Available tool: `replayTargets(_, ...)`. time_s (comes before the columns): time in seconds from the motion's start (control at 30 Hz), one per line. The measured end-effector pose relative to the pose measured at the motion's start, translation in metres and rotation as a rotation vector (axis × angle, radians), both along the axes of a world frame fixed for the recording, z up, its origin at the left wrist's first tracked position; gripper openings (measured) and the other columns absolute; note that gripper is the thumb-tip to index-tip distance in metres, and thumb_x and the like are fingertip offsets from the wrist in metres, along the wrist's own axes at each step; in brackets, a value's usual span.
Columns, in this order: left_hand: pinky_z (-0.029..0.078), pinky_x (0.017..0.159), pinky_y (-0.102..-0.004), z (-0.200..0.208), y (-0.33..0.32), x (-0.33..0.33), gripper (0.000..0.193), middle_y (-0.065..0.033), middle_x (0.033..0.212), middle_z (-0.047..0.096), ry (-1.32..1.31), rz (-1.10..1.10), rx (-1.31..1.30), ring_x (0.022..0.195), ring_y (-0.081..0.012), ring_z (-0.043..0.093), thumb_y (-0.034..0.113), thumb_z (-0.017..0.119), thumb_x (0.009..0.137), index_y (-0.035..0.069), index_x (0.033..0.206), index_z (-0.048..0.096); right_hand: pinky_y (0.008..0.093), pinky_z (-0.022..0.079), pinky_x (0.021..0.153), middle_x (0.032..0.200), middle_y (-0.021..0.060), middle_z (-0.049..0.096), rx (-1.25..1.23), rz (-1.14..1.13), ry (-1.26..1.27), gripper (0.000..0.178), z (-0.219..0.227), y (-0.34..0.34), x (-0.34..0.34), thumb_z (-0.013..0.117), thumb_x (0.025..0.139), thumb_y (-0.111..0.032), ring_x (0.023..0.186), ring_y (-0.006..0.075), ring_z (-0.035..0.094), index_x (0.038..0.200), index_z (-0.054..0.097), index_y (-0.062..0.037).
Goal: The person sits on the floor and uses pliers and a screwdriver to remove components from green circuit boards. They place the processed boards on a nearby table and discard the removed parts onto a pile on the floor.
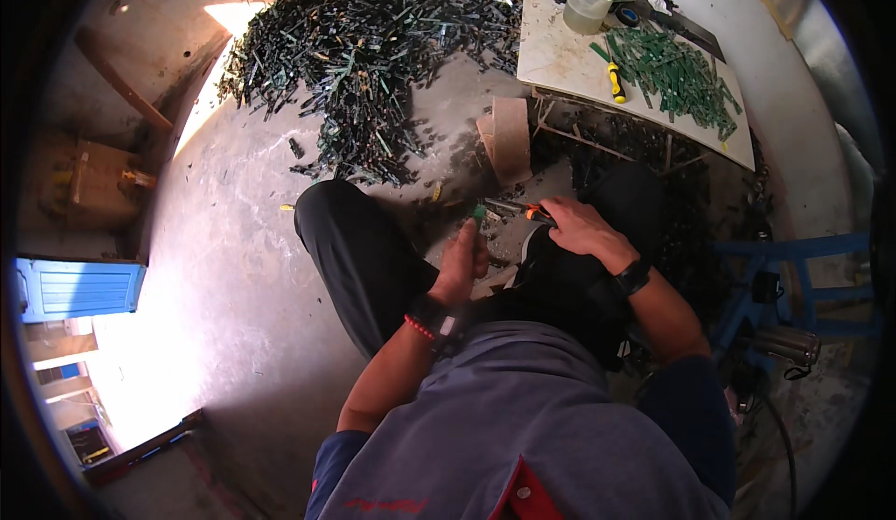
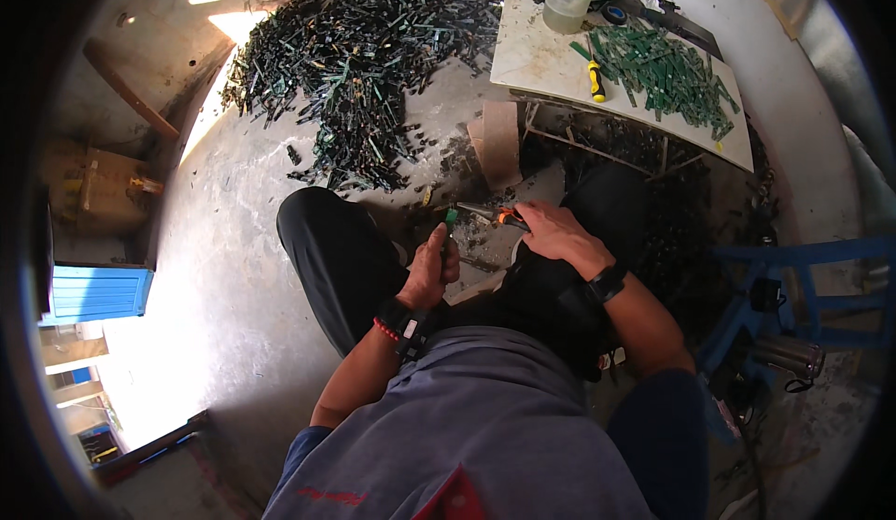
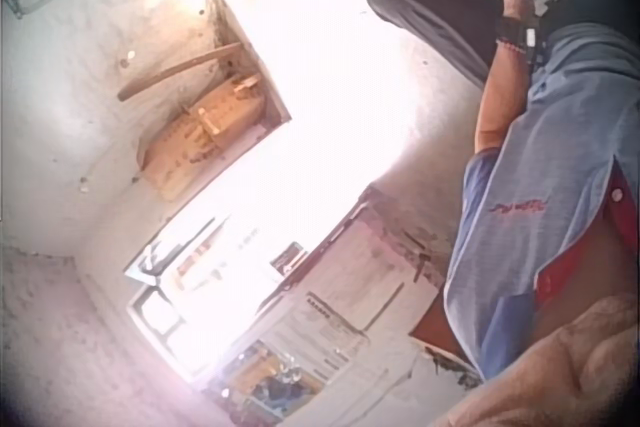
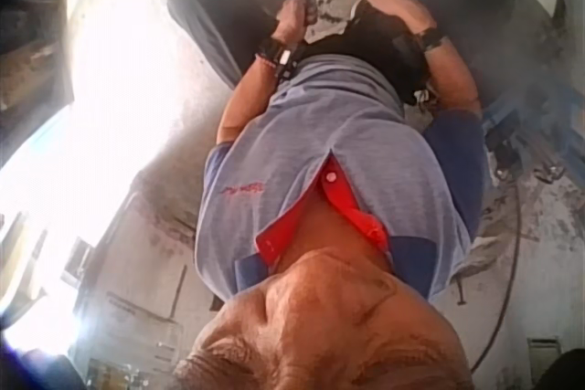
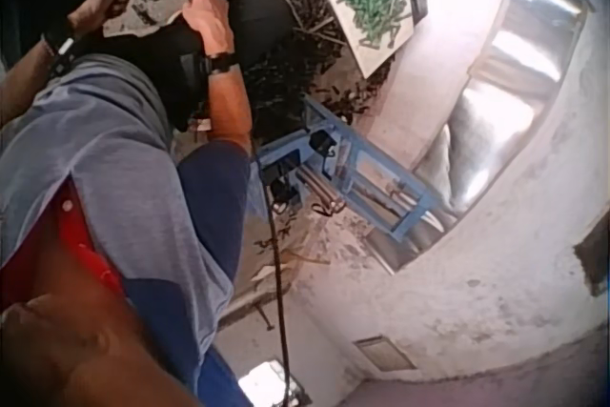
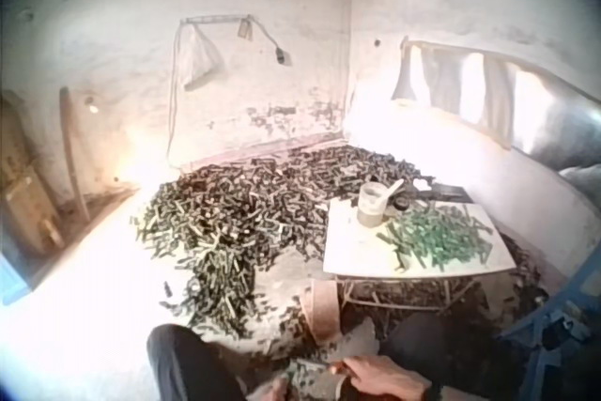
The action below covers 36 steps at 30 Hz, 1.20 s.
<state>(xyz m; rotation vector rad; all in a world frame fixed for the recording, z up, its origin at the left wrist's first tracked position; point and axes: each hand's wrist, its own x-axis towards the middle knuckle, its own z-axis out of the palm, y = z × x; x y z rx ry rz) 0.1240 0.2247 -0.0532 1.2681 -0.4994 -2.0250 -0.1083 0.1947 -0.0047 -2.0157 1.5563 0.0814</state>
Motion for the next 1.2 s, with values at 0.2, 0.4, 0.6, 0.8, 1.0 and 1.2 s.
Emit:
replayTargets(0.2,0.024,0.045,-0.0249,0.007,0.001,-0.002,0.045,-0.0001,0.059,0.035,-0.048,-0.017,-0.015,0.048,-0.0102,0.031,0.049,0.048,0.091,0.009,0.071,0.043,0.0417,0.045,0.084,0.114,0.0166,0.055,0.085,0.037,0.006,0.041,0.002,-0.004,0.0,0.054,0.078,-0.011,0.103,0.0361,0.053,0.118,0.048,-0.0048)
replayTargets(0.4,0.024,0.045,-0.025,0.005,-0.001,-0.003,0.045,-0.0001,0.059,0.036,-0.047,-0.015,0.02,0.048,-0.0104,0.032,0.049,0.048,0.091,0.009,0.071,0.043,0.0425,0.046,0.075,0.097,0.0158,0.058,-0.043,0.051,-0.07,0.032,-0.01,-0.002,-0.004,0.056,0.076,-0.01,0.091,0.0355,0.057,0.108,0.051,-0.0052)
replayTargets(0.6,0.024,0.045,-0.0254,0.0,0.0,-0.003,0.045,-0.0002,0.058,0.036,-0.07,-0.023,0.009,0.047,-0.0106,0.031,0.049,0.048,0.091,0.009,0.07,0.043,0.0431,0.046,0.075,0.097,0.0158,0.058,0.033,0.015,-0.037,0.032,-0.004,-0.005,-0.001,0.055,0.077,-0.01,0.091,0.0356,0.057,0.107,0.051,-0.005)
replayTargets(0.8,0.023,0.044,-0.0258,0.003,0.0,-0.003,0.047,-0.0001,0.056,0.035,-0.087,-0.036,-0.02,0.046,-0.0108,0.031,0.049,0.047,0.092,0.009,0.068,0.043,0.0426,0.047,0.075,0.097,0.016,0.059,0.049,0.035,-0.005,0.032,-0.002,-0.005,-0.002,0.055,0.077,-0.011,0.091,0.0351,0.058,0.109,0.051,-0.005)
replayTargets(1.0,0.024,0.043,-0.0259,-0.001,0.0,-0.003,0.047,-0.0001,0.056,0.035,-0.09,-0.039,-0.029,0.045,-0.0108,0.031,0.05,0.047,0.092,0.01,0.068,0.042,0.0424,0.047,0.073,0.095,0.0154,0.06,0.049,0.049,-0.003,0.031,-0.004,-0.005,-0.003,0.056,0.078,-0.013,0.09,0.0348,0.058,0.107,0.052,-0.0052)
replayTargets(1.2,0.024,0.043,-0.026,0.0,0.0,-0.003,0.047,0.0,0.056,0.035,-0.11,-0.036,-0.009,0.045,-0.0108,0.031,0.05,0.048,0.091,0.01,0.068,0.043,0.0425,0.046,0.074,0.093,0.0148,0.06,0.065,0.054,0.074,0.026,0.002,-0.008,-0.001,0.056,0.078,-0.015,0.087,0.0361,0.058,0.102,0.052,-0.0052)
